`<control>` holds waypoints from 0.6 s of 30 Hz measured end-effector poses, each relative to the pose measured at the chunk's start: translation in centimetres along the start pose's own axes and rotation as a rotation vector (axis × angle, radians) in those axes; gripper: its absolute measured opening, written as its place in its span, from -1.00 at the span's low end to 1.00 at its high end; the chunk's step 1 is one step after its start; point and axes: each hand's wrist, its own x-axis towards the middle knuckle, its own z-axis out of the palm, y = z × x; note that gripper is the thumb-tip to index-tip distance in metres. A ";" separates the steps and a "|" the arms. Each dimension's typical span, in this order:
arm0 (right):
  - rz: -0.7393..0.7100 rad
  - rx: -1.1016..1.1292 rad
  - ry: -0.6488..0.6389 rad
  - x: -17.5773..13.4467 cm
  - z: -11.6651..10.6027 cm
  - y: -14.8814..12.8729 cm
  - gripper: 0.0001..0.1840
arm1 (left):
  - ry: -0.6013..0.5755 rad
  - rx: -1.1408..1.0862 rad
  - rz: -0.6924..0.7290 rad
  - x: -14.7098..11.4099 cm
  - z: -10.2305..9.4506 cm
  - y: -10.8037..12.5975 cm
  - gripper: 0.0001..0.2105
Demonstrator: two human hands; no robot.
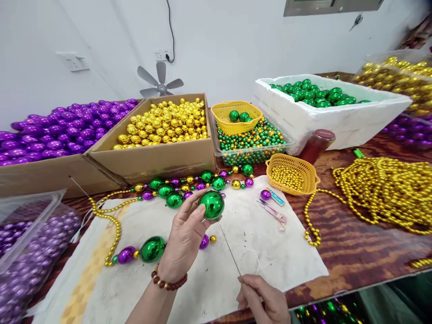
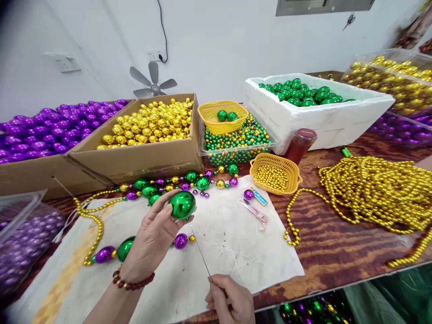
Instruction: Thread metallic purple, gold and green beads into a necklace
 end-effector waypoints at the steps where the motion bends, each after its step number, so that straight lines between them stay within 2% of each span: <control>1: 0.007 0.003 -0.005 0.0 0.0 -0.1 -0.78 | -0.003 -0.003 -0.009 0.0 0.0 0.0 -0.64; 11: 0.041 0.048 -0.010 0.8 0.3 -1.2 -0.79 | -0.009 0.012 -0.052 -0.6 0.4 -0.4 -0.69; 18: -0.084 0.066 0.134 1.6 2.4 -0.6 -0.83 | -0.014 0.184 -0.002 -2.7 1.1 -1.5 -0.64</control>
